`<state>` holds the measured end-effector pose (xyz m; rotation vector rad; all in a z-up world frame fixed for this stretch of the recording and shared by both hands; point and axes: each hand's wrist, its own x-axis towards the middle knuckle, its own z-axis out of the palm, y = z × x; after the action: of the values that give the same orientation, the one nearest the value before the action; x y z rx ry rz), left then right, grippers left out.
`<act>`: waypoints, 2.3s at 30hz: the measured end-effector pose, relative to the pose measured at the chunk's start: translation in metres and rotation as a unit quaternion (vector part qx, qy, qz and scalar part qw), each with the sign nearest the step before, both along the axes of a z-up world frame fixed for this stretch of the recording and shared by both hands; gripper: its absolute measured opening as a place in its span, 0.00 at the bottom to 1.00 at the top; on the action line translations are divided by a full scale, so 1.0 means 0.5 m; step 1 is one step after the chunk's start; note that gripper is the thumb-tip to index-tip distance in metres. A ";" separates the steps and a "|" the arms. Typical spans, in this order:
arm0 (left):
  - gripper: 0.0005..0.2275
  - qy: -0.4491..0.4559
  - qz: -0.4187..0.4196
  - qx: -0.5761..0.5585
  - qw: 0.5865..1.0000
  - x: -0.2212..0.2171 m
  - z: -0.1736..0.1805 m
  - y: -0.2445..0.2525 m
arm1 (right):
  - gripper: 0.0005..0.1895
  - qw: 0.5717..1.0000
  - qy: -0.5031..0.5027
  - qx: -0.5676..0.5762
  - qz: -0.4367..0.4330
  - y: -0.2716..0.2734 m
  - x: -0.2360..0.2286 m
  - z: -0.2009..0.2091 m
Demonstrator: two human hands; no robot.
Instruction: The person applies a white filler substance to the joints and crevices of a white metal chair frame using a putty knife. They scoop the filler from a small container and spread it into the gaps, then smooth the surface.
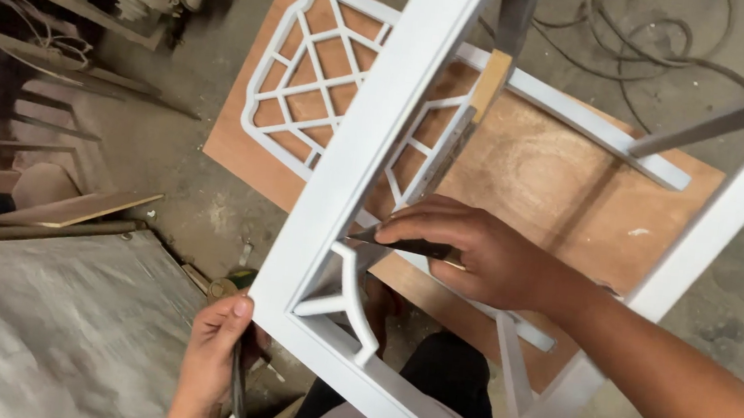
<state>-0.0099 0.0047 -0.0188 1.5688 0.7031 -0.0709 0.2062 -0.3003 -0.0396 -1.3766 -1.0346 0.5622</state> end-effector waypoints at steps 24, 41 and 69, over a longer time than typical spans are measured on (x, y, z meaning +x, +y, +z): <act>0.18 -0.034 -0.068 -0.003 0.997 0.004 -0.010 0.010 | 0.21 0.999 -0.025 0.021 -0.041 0.037 -0.050 -0.038; 0.25 0.003 -0.035 -0.022 0.999 0.003 -0.002 0.017 | 0.21 0.962 -0.254 -0.054 -0.083 0.025 -0.035 -0.069; 0.26 0.031 -0.015 -0.068 0.997 -0.027 -0.035 0.043 | 0.19 0.891 -0.428 -0.067 -0.136 0.022 -0.025 -0.017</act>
<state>-0.0233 0.0260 -0.0361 1.4519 0.7077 -0.1865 0.1937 -0.2894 -0.0480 -1.9162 -1.4685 -0.2395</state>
